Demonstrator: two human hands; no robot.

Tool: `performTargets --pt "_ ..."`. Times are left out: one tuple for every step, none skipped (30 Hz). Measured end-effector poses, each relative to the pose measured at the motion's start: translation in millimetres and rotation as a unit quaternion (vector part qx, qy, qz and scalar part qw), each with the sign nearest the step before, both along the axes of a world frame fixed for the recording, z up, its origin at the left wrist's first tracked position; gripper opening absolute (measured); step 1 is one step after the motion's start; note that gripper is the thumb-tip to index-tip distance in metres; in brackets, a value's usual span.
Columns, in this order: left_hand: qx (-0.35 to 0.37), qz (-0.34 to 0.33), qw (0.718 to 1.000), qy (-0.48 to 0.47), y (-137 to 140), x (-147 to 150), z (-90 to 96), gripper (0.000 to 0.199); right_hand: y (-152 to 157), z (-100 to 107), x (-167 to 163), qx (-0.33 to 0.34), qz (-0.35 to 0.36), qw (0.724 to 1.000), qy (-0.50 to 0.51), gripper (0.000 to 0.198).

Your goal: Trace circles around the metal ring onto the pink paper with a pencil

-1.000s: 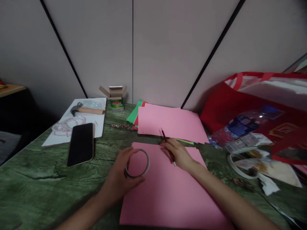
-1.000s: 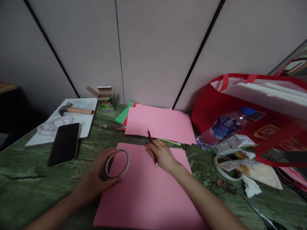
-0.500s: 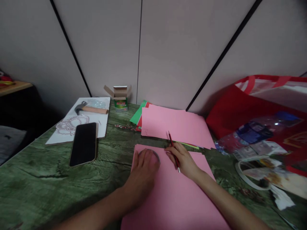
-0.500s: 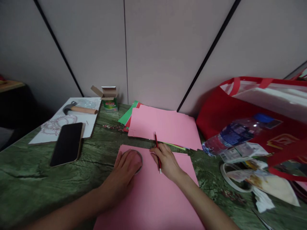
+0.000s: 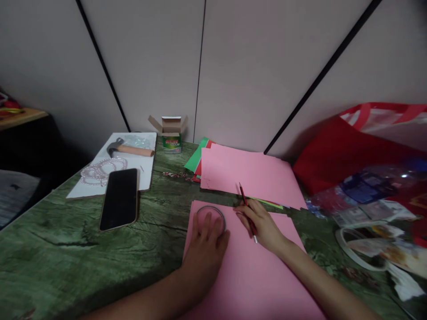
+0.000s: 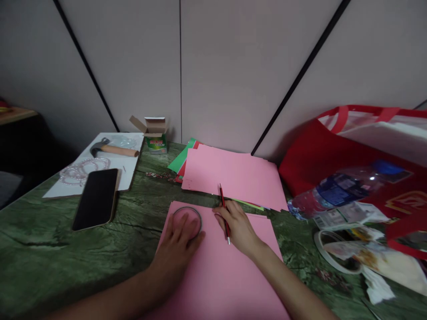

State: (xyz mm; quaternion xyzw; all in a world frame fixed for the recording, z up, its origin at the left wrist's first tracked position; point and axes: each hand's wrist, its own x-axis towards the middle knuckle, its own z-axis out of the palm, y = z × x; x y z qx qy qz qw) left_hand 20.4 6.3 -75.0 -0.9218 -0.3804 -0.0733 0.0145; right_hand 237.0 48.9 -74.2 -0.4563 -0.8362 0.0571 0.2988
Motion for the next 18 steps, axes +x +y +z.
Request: performTargets --pt "-0.003 0.001 1.0 0.002 0.0 -0.1 0.2 0.042 0.2 -0.3 0.2 0.001 0.0 1.0 -0.001 0.019" --pt "-0.005 0.001 1.0 0.006 -0.1 -0.1 0.2 0.043 0.4 -0.7 0.5 0.001 0.0 1.0 -0.002 0.018" --pt "-0.006 0.0 1.0 0.01 -0.2 -0.1 0.0 0.044 0.6 -1.2 0.7 0.0 -0.001 1.0 -0.003 0.018" --pt "-0.006 0.0 1.0 0.013 -0.3 0.0 -0.5 0.046 0.8 -1.8 1.0 -0.001 -0.001 1.0 -0.005 0.017" --pt "-0.003 -0.001 1.0 0.014 -0.5 0.1 -1.1 0.047 1.0 -2.2 1.3 -0.001 -0.002 1.0 -0.006 0.017" --pt "0.002 -0.001 1.0 0.013 -0.7 0.3 -1.9 0.049 1.2 -2.6 1.5 -0.001 -0.003 1.0 -0.008 0.017" --pt "0.009 0.001 1.0 0.01 -0.9 0.4 -2.7 0.049 1.3 -2.8 1.6 0.001 -0.003 1.0 -0.008 0.017" --pt "0.015 0.003 1.0 0.007 -1.2 0.6 -3.5 0.049 1.3 -2.8 1.7 0.002 -0.004 1.0 -0.009 0.017" --pt "0.019 0.005 1.0 0.003 -1.4 0.8 -4.2 0.048 1.3 -2.6 1.6 0.003 -0.004 1.0 -0.011 0.017" --pt "0.021 0.005 1.0 -0.002 -1.7 0.9 -4.7 0.047 1.2 -2.4 1.5 0.003 -0.005 1.0 -0.012 0.018" --pt "0.02 0.006 1.0 -0.008 -1.9 1.0 -5.1 0.046 1.1 -2.2 1.2 0.003 -0.005 1.0 -0.012 0.018" --pt "0.02 0.009 1.0 -0.012 -2.2 1.1 -5.4 0.046 1.0 -2.0 0.9 0.003 -0.005 1.0 -0.013 0.018" --pt "0.022 0.01 1.0 -0.015 -2.5 1.1 -5.7 0.046 0.9 -2.0 0.6 0.002 -0.006 1.0 -0.012 0.018" --pt "0.026 0.012 0.999 -0.014 -2.7 1.2 -6.0 0.046 0.8 -1.9 0.3 0.002 -0.006 1.0 -0.011 0.018" --pt "0.032 0.013 0.999 -0.013 -2.9 1.3 -6.4 0.046 0.6 -2.0 0.1 0.002 -0.006 1.0 -0.009 0.018" --pt "0.04 0.012 0.999 -0.011 -3.1 1.4 -6.9 0.046 0.5 -2.0 0.1 0.001 -0.006 1.0 -0.007 0.018" --pt "0.046 0.012 0.999 -0.01 -3.3 1.5 -7.5 0.046 0.3 -2.0 0.3 0.0 -0.006 1.0 -0.007 0.018" --pt "0.048 0.012 0.999 -0.011 -3.4 1.7 -8.2 0.046 0.2 -1.8 0.9 -0.001 -0.005 1.0 -0.008 0.018"
